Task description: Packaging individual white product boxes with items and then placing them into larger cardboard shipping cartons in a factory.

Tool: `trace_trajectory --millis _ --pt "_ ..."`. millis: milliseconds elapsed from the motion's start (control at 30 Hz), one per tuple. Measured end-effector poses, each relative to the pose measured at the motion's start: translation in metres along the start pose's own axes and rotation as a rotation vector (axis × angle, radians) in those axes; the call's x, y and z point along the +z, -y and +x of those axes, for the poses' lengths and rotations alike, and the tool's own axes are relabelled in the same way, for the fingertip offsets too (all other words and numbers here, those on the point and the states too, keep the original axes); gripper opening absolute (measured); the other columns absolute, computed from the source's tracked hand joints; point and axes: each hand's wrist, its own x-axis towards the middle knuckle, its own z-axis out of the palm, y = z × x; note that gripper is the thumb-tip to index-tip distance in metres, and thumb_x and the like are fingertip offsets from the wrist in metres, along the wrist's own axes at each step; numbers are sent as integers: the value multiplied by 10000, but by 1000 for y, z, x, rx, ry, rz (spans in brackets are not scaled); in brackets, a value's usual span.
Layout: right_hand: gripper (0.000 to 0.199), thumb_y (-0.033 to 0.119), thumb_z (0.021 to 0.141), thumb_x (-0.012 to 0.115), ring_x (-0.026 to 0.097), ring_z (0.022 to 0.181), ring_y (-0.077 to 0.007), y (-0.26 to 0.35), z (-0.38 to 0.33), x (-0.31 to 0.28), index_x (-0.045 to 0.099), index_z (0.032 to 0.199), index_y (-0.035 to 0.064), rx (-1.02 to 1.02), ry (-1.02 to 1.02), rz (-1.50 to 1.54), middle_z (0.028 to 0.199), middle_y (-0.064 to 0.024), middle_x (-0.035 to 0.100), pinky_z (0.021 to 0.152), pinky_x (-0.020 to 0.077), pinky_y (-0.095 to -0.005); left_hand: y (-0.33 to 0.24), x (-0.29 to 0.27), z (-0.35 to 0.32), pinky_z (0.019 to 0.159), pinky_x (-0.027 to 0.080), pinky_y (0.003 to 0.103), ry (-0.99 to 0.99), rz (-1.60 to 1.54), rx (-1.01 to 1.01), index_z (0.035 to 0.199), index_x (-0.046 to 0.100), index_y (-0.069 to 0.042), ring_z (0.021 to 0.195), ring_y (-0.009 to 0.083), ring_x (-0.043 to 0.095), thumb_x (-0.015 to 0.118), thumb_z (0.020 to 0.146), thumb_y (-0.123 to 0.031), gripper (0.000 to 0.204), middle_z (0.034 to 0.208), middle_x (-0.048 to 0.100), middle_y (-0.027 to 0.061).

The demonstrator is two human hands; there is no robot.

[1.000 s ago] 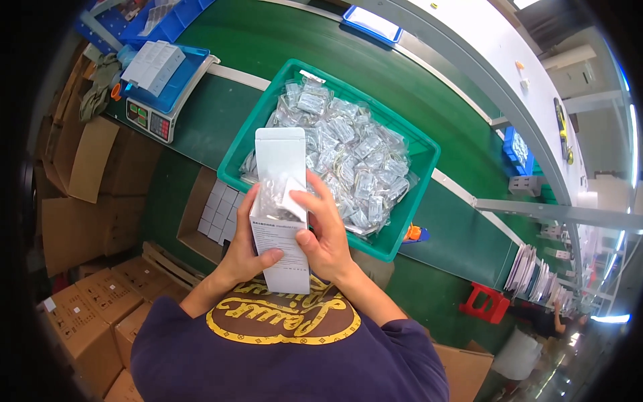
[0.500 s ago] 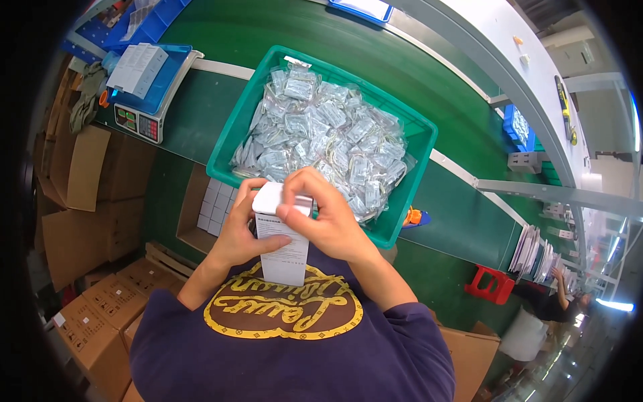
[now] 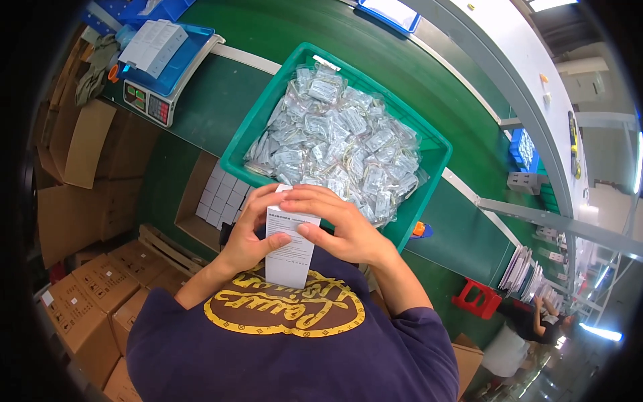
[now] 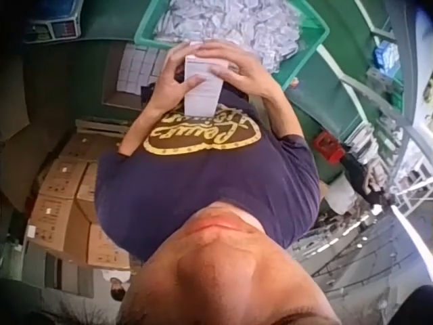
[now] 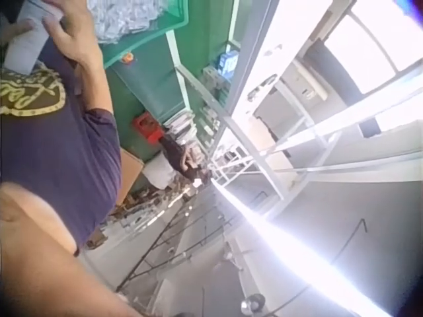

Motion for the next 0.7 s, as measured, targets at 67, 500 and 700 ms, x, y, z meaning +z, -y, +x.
trace_trajectory --millis 67,500,700 --pt "281 131 942 559 498 1256 -318 -10 5 12 606 1195 18 17 -200 -12 1271 -169 577 1066 360 -432 -13 7 0 1043 410 424 -225 -125 -74 1499 157 -61 1288 341 433 851 720 -235 1057 1436 309 225" --pt "412 81 866 625 364 1383 -277 -34 69 -35 573 1274 83 254 -606 128 1484 -136 389 1099 328 -412 43 -340 156 938 436 465 -652 1267 127 1463 335 -98 1121 431 489 822 678 -246 936 1219 479 238" --pt "355 38 890 571 508 1238 -227 -121 -111 -98 584 1243 77 542 -1199 -179 1353 -90 512 989 446 -353 124 -451 229 974 416 465 -458 1892 215 1206 602 -61 1109 375 533 754 777 -350 539 1149 617 198"
